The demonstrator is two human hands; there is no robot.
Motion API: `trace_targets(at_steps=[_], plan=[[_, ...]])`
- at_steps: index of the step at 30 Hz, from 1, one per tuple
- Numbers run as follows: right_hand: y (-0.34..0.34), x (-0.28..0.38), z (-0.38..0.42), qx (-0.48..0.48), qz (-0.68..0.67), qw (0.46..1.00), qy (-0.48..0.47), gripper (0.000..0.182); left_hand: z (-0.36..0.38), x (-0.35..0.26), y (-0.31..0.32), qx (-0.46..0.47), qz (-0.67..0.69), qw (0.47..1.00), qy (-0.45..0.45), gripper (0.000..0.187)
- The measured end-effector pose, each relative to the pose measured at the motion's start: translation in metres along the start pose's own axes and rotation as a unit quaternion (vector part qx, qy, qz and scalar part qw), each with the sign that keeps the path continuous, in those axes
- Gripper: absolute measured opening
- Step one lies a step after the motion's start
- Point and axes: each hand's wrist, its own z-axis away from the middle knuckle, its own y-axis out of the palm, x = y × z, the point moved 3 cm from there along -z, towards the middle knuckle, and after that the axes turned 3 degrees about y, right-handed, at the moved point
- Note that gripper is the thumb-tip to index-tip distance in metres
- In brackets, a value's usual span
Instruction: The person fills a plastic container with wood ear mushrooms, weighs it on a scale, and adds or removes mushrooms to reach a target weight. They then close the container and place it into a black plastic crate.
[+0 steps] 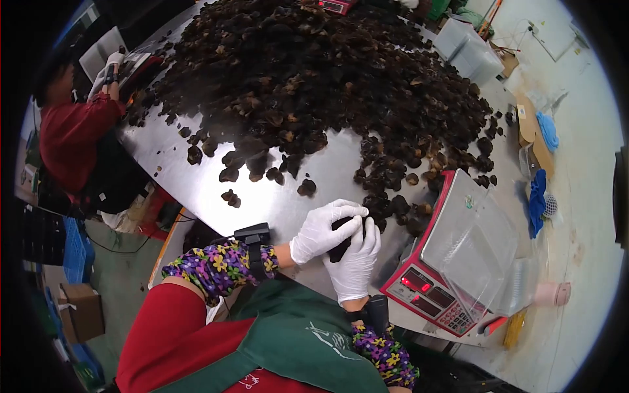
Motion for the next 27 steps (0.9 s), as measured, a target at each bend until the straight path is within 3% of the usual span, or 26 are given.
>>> trace_targets(at_steps=[2,5,7,10,12,16,18,22,24,27], plan=[[-0.001,-0.001,0.000,-0.007,0.001,1.000,-0.010,0.102,0.003,0.000,0.007,-0.015,0.047,0.998,-0.035,0.027],[-0.005,0.001,-0.001,0.009,-0.020,1.000,-0.006,0.090,0.011,0.003,0.015,-0.110,0.218,0.958,-0.154,0.023],[-0.010,0.006,-0.005,-0.003,-0.054,0.999,-0.002,0.083,0.011,-0.004,0.013,-0.118,0.217,0.955,-0.162,0.023],[-0.022,0.011,-0.009,0.002,-0.080,0.997,-0.015,0.088,0.010,-0.007,0.011,-0.104,0.210,0.963,-0.136,0.022],[-0.039,0.017,-0.019,-0.026,-0.084,0.995,-0.037,0.088,0.002,-0.029,0.010,-0.129,0.299,0.929,-0.175,0.021],[-0.110,0.029,-0.049,-0.139,0.013,0.984,-0.108,0.082,-0.038,-0.117,0.008,-0.074,0.280,0.955,-0.060,0.020],[-0.178,0.025,-0.059,-0.176,0.039,0.980,-0.085,0.081,-0.065,-0.175,0.037,-0.033,0.241,0.970,0.018,0.023],[-0.228,-0.025,-0.052,-0.210,0.104,0.971,-0.047,0.090,-0.094,-0.190,0.110,0.040,0.292,0.955,0.023,0.022],[-0.241,-0.058,-0.040,-0.160,0.116,0.980,0.018,0.086,-0.101,-0.175,0.149,0.077,0.307,0.948,-0.019,0.023],[-0.255,-0.099,-0.024,-0.082,0.099,0.990,0.055,0.086,-0.103,-0.162,0.173,0.091,0.001,0.987,0.136,0.026]])
